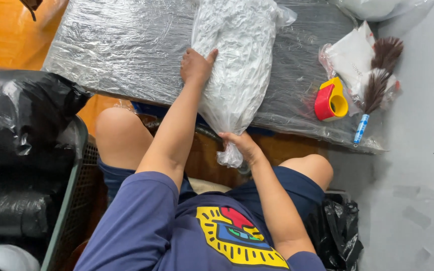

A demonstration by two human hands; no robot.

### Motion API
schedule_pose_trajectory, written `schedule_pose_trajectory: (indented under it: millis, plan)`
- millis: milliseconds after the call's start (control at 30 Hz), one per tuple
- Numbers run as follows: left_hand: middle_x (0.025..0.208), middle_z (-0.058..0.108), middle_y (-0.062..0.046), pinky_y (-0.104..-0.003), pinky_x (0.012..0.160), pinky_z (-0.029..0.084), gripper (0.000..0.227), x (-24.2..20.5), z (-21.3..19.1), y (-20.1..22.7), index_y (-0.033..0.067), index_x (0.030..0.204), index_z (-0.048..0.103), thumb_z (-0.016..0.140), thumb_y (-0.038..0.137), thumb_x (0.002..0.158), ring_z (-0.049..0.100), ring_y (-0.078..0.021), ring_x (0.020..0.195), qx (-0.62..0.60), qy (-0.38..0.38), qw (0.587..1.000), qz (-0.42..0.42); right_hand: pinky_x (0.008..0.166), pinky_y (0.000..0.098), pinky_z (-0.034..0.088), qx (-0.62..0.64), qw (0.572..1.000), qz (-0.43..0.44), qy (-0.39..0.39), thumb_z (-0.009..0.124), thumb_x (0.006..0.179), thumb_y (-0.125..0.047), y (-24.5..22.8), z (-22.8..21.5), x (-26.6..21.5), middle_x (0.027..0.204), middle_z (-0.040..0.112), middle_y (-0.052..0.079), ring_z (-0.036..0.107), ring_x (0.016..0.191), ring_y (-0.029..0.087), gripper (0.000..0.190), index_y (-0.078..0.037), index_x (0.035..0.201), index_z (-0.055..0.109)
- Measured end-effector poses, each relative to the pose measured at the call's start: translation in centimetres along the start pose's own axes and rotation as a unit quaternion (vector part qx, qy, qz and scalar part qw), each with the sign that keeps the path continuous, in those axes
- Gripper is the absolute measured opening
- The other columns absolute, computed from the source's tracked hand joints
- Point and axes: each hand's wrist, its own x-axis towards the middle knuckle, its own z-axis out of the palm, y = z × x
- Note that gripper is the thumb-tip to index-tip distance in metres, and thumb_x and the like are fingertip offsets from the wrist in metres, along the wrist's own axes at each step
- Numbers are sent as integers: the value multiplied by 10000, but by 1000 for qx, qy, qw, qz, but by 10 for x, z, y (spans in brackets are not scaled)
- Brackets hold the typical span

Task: Compressing a large foam cushion by placing it in a plastic bag and using a vacuum hose to remove the air.

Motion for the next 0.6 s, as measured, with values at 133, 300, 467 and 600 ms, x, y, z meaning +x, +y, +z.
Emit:
schedule_pose_trajectory:
  millis: [133,300,467,600]
  plan:
    - [1401,554,-215,-500,1004,500,993,-9,-8,-4,-26,1396,415,575,799,866,549,-392,1281,-16,-1,1000,21,568,303,492,-9,999,35,2,801,834,-167,-7,5,-7,595,613,80,596,536,184,196,-84,749,646]
    - [1436,489,-216,-457,856,540,1106,-9,-31,16,-29,1480,309,389,892,874,597,-376,1195,127,-59,990,22,577,298,485,-16,998,57,0,796,842,-177,-7,-1,-6,601,593,59,581,538,172,198,-101,759,634]
    - [1499,421,-241,-549,1036,401,1331,38,-38,34,-31,1553,258,242,1033,753,434,-409,1355,164,-31,982,93,568,303,492,-2,997,68,23,828,799,-148,-2,-3,-6,621,587,60,576,552,170,210,-77,851,637]
    - [1616,212,-280,-570,1143,327,1118,108,-15,64,67,1612,113,469,863,913,264,-443,1485,14,-28,989,147,540,308,477,3,997,69,31,842,791,-146,3,-2,-7,613,607,82,580,540,174,211,-66,806,648]
